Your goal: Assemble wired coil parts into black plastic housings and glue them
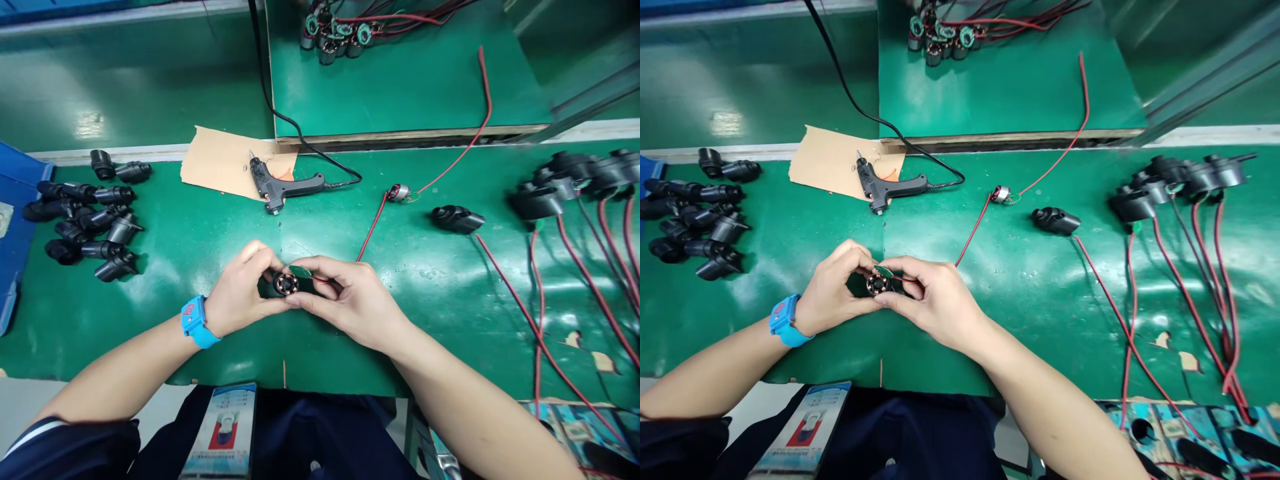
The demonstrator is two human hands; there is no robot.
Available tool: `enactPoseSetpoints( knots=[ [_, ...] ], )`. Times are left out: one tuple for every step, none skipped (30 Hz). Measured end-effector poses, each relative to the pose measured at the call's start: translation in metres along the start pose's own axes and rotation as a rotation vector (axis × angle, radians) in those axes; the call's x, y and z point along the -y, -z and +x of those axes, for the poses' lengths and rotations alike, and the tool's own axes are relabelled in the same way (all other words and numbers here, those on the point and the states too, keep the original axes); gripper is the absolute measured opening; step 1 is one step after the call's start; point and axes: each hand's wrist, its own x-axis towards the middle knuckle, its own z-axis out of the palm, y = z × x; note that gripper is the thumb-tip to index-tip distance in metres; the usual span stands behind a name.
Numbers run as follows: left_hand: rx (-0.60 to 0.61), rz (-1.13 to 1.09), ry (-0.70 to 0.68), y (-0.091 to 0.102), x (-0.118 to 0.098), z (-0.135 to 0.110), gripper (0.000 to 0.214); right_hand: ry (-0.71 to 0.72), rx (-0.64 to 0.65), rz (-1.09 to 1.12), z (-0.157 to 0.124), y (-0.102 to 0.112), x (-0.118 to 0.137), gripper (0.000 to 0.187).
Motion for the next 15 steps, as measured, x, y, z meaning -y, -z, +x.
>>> enactPoseSetpoints(
  knots=[
    [0.03, -0.036, -0.011, 0.002, 0.0, 0.001, 0.028, -0.009, -0.007, 0.0, 0.0, 0.001, 0.0, 0.028],
    [0.059, -0.07, -0.018, 0.004, 0.0, 0.001, 0.029, -0.014, -0.014, 0.0, 0.0, 0.002, 0.0, 0.028],
    [0.08, -0.097, -0.015, 0.006, 0.0, 0.001, 0.03, -0.014, -0.023, -0.001, -0.001, 0.003, 0.0, 0.028],
    [0.089, -0.117, -0.001, 0.007, 0.0, 0.0, 0.03, -0.013, -0.03, -0.003, -0.001, 0.003, 0.0, 0.027],
    [0.089, -0.132, 0.021, 0.008, 0.0, 0.0, 0.028, -0.013, -0.035, -0.006, -0.002, 0.003, -0.001, 0.026],
    [0.084, -0.144, 0.051, 0.008, 0.0, -0.001, 0.027, -0.015, -0.038, -0.009, -0.002, 0.003, -0.002, 0.026],
    [0.075, -0.156, 0.081, 0.007, 0.001, -0.002, 0.027, -0.018, -0.041, -0.012, -0.002, 0.002, -0.002, 0.025],
    [0.068, -0.171, 0.106, 0.006, 0.001, -0.003, 0.027, -0.02, -0.042, -0.013, -0.002, 0.002, -0.003, 0.025],
    [0.062, -0.188, 0.125, 0.005, 0.002, -0.004, 0.027, -0.018, -0.035, -0.014, -0.002, 0.002, -0.004, 0.026],
    [0.06, -0.207, 0.14, 0.005, 0.002, -0.005, 0.028, -0.009, -0.021, -0.015, -0.002, 0.003, -0.005, 0.028],
    [0.061, -0.229, 0.15, 0.004, 0.003, -0.005, 0.029, 0.005, -0.004, -0.017, -0.002, 0.004, -0.005, 0.031],
    [0.06, -0.254, 0.157, 0.003, 0.003, -0.006, 0.03, 0.021, 0.009, -0.021, -0.002, 0.006, -0.006, 0.035],
    [0.059, -0.279, 0.163, 0.003, 0.004, -0.006, 0.031, 0.034, 0.017, -0.023, -0.002, 0.009, -0.006, 0.039],
    [0.057, -0.3, 0.167, 0.003, 0.004, -0.005, 0.033, 0.043, 0.017, -0.02, -0.002, 0.012, -0.006, 0.041],
    [0.054, -0.315, 0.17, 0.004, 0.004, -0.005, 0.034, 0.047, 0.011, -0.013, -0.003, 0.014, -0.005, 0.04]
  ],
)
